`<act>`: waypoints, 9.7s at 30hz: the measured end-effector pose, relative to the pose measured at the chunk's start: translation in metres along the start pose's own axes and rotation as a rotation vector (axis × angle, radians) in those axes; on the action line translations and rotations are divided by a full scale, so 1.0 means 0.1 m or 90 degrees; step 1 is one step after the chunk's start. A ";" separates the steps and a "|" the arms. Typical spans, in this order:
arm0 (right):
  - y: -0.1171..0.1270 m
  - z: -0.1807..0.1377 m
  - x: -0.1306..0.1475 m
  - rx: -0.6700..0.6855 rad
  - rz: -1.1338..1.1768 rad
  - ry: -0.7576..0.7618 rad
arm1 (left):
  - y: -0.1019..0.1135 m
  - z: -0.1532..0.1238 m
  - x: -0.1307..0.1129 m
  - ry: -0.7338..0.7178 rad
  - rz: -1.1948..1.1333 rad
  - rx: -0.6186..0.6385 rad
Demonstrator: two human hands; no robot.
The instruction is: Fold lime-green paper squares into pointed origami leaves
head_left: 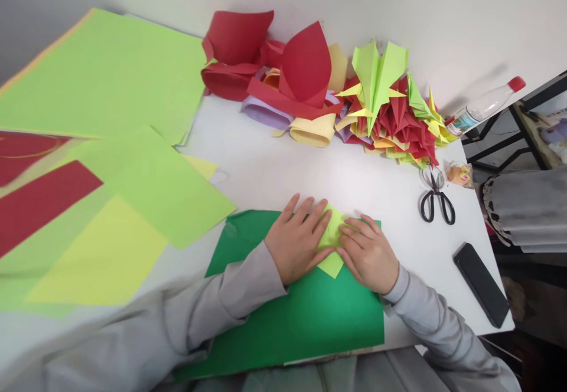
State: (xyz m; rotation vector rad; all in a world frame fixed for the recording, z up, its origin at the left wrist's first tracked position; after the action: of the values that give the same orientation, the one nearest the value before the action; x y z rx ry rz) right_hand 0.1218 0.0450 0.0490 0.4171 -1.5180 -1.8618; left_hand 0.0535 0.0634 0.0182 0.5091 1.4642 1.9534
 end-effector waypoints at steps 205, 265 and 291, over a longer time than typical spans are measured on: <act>-0.64 -0.01 -0.14 0.275 0.848 -0.369 | -0.13 -0.09 0.01 0.074 -0.866 0.128; -0.55 -0.20 -0.93 0.057 1.036 -0.574 | -0.29 -0.27 0.41 0.355 -0.994 0.004; -0.55 -0.21 -0.99 0.065 0.877 -0.604 | -0.21 -0.22 0.43 0.322 -0.816 -0.013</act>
State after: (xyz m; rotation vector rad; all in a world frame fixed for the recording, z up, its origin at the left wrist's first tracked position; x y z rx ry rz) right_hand 0.1888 0.1012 -0.0261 -1.3458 -1.6739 -0.7793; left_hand 0.0142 0.0814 -0.0116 -0.8410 1.4426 1.0280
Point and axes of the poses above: each hand's wrist, its own z-axis towards the middle knuckle, its own y-axis out of the back of the hand, x = y × z, the point moved 10 cm from there along z, towards the middle knuckle, and after that the axes turned 8 degrees about -y, right-handed, at the moved point
